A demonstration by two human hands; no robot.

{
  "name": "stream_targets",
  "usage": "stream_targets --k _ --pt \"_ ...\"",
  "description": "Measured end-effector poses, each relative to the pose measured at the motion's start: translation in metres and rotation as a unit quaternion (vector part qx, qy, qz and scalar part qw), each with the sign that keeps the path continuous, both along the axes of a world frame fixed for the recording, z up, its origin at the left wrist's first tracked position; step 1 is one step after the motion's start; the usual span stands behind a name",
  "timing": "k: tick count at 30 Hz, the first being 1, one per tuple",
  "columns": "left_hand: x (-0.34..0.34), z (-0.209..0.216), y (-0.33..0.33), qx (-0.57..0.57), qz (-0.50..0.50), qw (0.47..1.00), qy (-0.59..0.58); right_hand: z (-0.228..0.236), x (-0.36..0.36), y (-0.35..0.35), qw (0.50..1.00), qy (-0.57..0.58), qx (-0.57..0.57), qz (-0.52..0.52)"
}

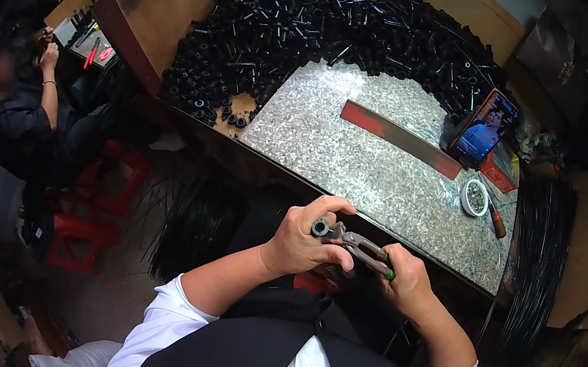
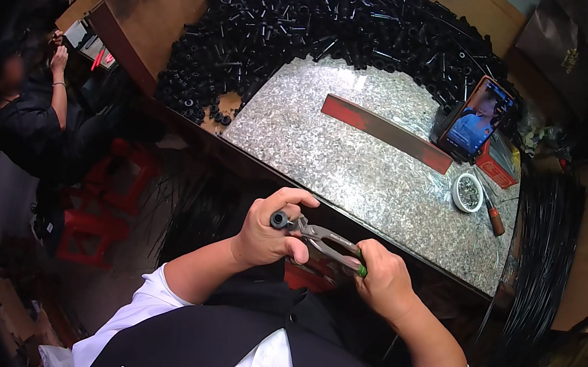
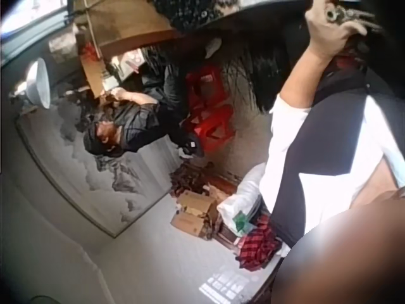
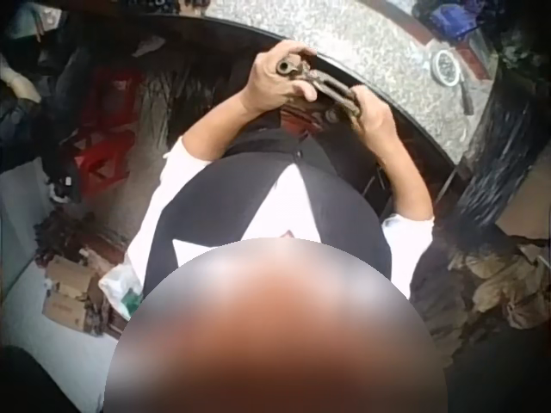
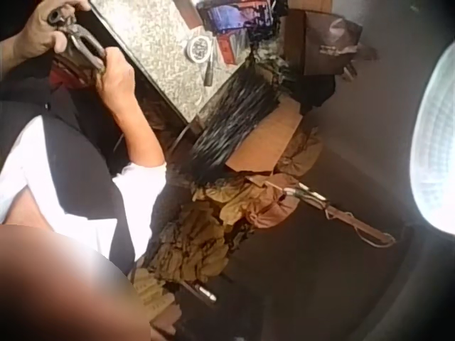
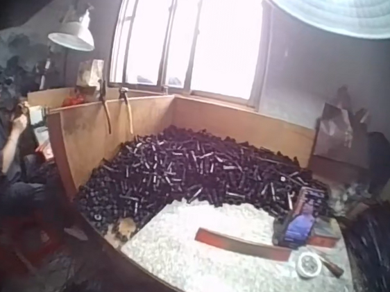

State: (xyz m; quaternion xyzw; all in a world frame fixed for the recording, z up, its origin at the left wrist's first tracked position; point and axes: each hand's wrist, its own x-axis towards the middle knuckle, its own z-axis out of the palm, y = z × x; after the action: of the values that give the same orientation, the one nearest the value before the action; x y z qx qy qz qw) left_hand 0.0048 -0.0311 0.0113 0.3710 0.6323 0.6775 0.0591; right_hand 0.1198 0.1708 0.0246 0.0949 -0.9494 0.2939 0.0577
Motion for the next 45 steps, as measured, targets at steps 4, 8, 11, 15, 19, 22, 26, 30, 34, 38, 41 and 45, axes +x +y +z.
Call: stream_targets --k 4,8,11,15,19,22,26,30,34,38,41,45 --pt "-0.004 -0.003 -0.001 -0.038 -0.007 0.999 0.008 0.008 0.000 0.018 0.989 0.110 0.065 -0.077" --pt "-0.003 -0.012 -0.005 0.010 -0.017 0.999 -0.049 0.022 0.002 0.062 0.958 0.172 0.161 -0.165" --pt "0.001 -0.008 -0.007 0.027 -0.026 0.996 -0.082 0.034 -0.001 0.097 0.948 0.122 0.163 -0.246" --pt "0.001 -0.006 -0.005 0.005 -0.078 0.995 -0.067 0.040 -0.005 0.146 0.921 -0.004 0.221 -0.322" --pt "0.002 -0.005 -0.007 0.002 -0.086 0.994 -0.073 0.047 -0.025 0.158 0.900 -0.089 0.276 -0.324" --pt "0.005 -0.002 -0.005 0.012 -0.077 0.993 -0.089 0.044 -0.032 0.164 0.897 -0.101 0.294 -0.314" --pt "0.006 -0.001 -0.004 0.015 -0.069 0.992 -0.104 0.040 -0.041 0.167 0.898 -0.107 0.304 -0.299" --pt "0.006 -0.001 -0.003 0.012 -0.069 0.992 -0.104 0.043 -0.046 0.162 0.899 -0.111 0.313 -0.285" --pt "0.004 -0.004 -0.002 0.011 -0.070 0.993 -0.098 0.048 -0.045 0.158 0.906 -0.101 0.276 -0.304" --pt "0.003 -0.005 -0.001 0.007 -0.071 0.993 -0.099 0.046 -0.045 0.159 0.904 -0.099 0.268 -0.318" --pt "0.003 -0.004 -0.001 0.003 -0.071 0.993 -0.097 0.043 -0.045 0.159 0.910 -0.081 0.250 -0.321" --pt "0.002 -0.006 -0.001 0.004 -0.071 0.993 -0.095 0.037 -0.045 0.162 0.914 -0.039 0.229 -0.332"
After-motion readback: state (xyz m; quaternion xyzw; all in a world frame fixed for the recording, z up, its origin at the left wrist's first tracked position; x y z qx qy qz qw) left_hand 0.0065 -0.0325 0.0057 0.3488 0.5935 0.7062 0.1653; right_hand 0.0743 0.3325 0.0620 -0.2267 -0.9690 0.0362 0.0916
